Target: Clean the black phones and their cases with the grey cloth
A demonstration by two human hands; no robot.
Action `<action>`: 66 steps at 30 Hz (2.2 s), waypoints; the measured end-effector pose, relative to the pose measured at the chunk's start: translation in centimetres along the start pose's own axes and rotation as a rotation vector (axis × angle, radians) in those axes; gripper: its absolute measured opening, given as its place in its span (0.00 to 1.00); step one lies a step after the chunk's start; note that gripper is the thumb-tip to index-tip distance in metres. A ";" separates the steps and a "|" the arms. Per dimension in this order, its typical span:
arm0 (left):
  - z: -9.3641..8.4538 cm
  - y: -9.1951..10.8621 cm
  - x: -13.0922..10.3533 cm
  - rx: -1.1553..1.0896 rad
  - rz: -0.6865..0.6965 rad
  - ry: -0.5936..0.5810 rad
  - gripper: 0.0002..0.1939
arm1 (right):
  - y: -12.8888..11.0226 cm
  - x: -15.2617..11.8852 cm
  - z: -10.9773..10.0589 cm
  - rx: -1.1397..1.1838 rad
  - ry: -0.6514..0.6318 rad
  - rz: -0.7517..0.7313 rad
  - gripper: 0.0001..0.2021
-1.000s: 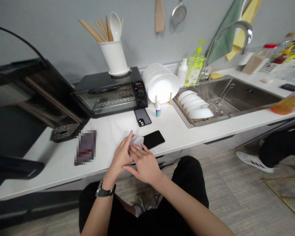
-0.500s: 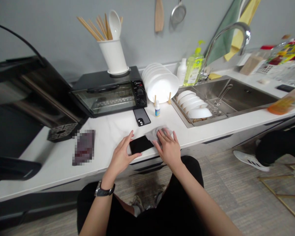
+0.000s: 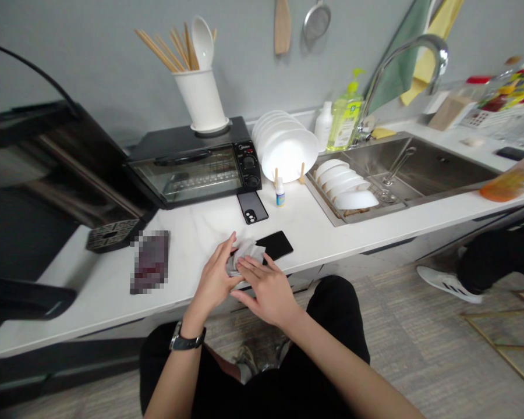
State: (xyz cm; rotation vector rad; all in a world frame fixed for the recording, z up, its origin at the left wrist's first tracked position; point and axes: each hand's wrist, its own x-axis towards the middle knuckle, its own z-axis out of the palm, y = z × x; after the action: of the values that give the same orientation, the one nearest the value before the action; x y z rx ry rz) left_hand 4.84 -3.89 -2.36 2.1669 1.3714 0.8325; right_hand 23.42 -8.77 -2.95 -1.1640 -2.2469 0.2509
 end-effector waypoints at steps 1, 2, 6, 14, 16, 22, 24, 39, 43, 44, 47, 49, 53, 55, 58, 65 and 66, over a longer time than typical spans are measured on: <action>0.0 0.1 0.0 -0.002 -0.003 -0.003 0.53 | 0.6 -0.7 -0.5 -0.011 0.009 0.010 0.26; -0.1 0.1 0.0 0.000 -0.004 -0.003 0.54 | 1.3 -1.3 -1.0 -0.032 0.021 0.026 0.24; -0.3 0.4 0.3 0.010 -0.001 -0.001 0.57 | 4.5 -2.8 -3.0 -0.166 0.081 0.141 0.22; -0.4 0.2 0.6 -0.016 0.019 -0.013 0.54 | 5.4 1.3 -1.4 -0.264 0.168 0.280 0.26; -0.3 0.0 0.5 -0.021 0.030 -0.006 0.51 | 3.6 2.6 -0.1 -0.213 0.143 0.239 0.28; -0.1 -0.4 0.5 -0.015 0.039 -0.010 0.49 | -1.4 2.4 1.4 -0.019 0.021 0.057 0.31; 0.0 -0.2 0.4 -0.005 0.016 -0.005 0.49 | -1.5 1.2 0.8 0.005 0.007 0.055 0.29; -0.2 -0.2 0.7 -0.002 0.042 -0.016 0.54 | 6.9 0.3 -2.3 -0.286 0.165 0.264 0.27; 0.0 -0.4 0.5 -0.006 0.060 -0.012 0.50 | 3.2 2.8 -0.1 -0.186 0.104 0.168 0.31; 0.1 -0.5 0.5 -0.002 0.063 -0.008 0.49 | 2.0 3.0 0.4 -0.145 0.077 0.121 0.32; 0.2 -0.6 0.5 0.019 0.039 0.005 0.49 | -1.0 2.5 1.0 -0.032 0.010 0.033 0.31; 0.2 -0.4 0.4 0.034 0.017 0.004 0.51 | -1.6 1.4 0.6 0.009 -0.011 0.032 0.27; 0.0 0.0 0.3 0.032 0.034 -0.003 0.55 | 0.3 -1.6 -1.6 -0.021 0.000 0.094 0.24; -0.1 0.2 0.3 0.023 0.040 0.001 0.56 | 2.1 -2.8 -2.8 -0.077 0.031 0.149 0.22; -0.2 0.2 0.4 0.023 0.037 -0.001 0.57 | 5.0 -3.1 -3.9 -0.173 0.093 0.242 0.21; -0.1 0.2 0.4 -0.013 0.032 -0.005 0.54 | 5.8 1.6 -1.9 -0.257 0.177 0.276 0.30; -0.1 0.1 0.4 -0.016 0.039 0.000 0.53 | 4.8 2.3 -1.2 -0.233 0.164 0.250 0.32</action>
State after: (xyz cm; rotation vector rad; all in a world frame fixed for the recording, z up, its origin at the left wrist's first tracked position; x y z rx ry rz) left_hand 4.95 -3.61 -2.10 2.1882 1.3218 0.8549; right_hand 26.37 -4.25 -3.02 -1.5326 -2.0261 -0.0106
